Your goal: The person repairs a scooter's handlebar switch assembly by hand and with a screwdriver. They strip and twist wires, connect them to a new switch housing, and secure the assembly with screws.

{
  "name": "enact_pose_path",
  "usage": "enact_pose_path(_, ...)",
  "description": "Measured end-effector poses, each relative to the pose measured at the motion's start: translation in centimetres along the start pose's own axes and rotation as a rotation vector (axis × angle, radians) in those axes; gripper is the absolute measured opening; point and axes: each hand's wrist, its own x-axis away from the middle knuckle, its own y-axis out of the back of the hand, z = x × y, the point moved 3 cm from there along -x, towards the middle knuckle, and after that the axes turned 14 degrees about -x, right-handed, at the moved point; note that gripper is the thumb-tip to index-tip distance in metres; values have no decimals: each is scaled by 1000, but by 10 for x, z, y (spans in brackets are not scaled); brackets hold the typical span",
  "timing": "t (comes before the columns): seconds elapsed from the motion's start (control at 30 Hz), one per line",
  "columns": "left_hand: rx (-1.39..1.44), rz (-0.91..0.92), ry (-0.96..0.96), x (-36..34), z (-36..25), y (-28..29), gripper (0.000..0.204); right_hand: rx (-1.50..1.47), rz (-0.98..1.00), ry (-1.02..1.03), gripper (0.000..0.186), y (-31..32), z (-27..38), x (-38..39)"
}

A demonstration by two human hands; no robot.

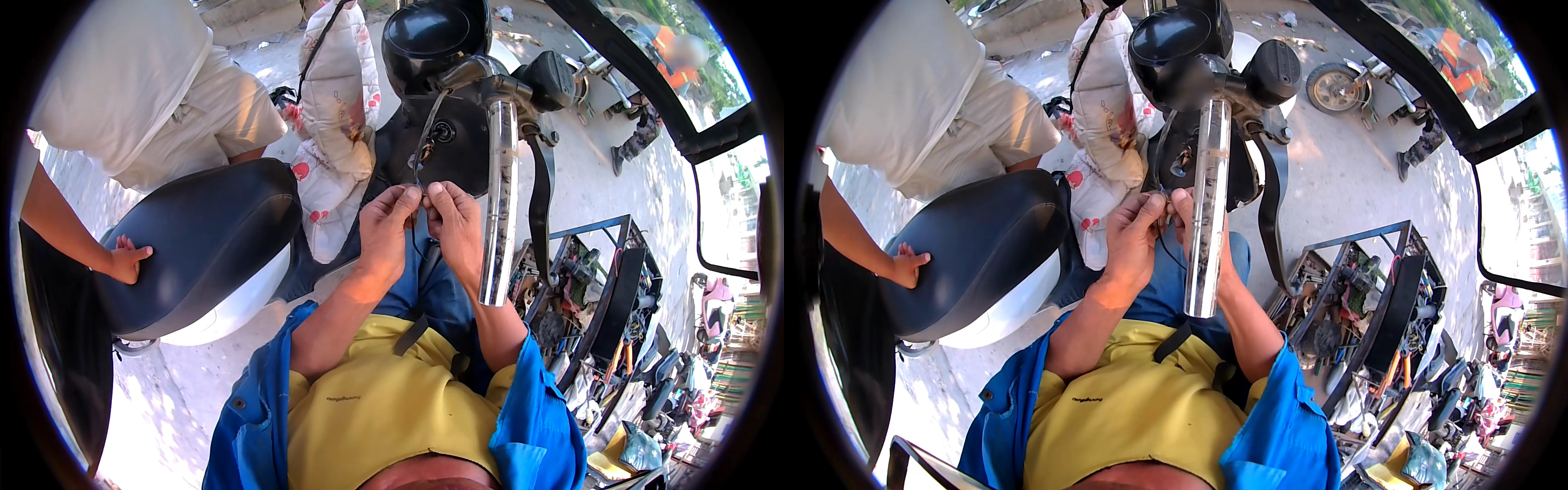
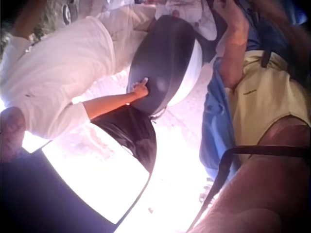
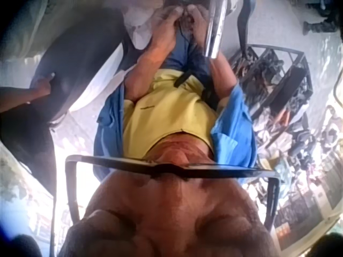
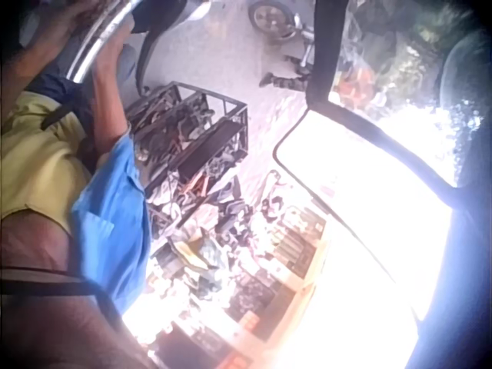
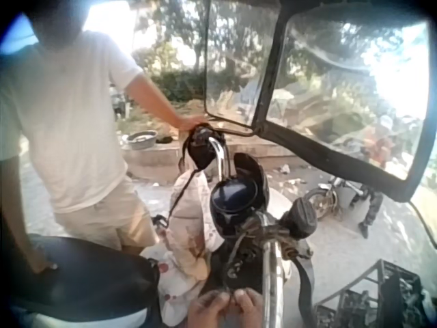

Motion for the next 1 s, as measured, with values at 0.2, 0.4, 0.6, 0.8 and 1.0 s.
enact_pose_path(0.2, 19, -27, 7, -2, 7, 2, 15, 947, 109, 847, 36, 25, 11, 8)
enact_pose_path(0.4, 42, -2, 11, -3, 5, 4, 14, 1225, 412, 1168, 43, 8, 37, 5)
enact_pose_path(0.6, 17, 18, 23, -2, 7, 7, 14, 1167, 415, 1082, 22, 10, 27, -9)
enact_pose_path(0.8, 72, -26, 45, -1, 8, 0, 15, 975, 315, 885, 11, -2, 22, -7)
enact_pose_path(1.0, 21, -59, 17, 0, 5, 0, 17, 435, 80, 340, 39, -5, 10, -4)
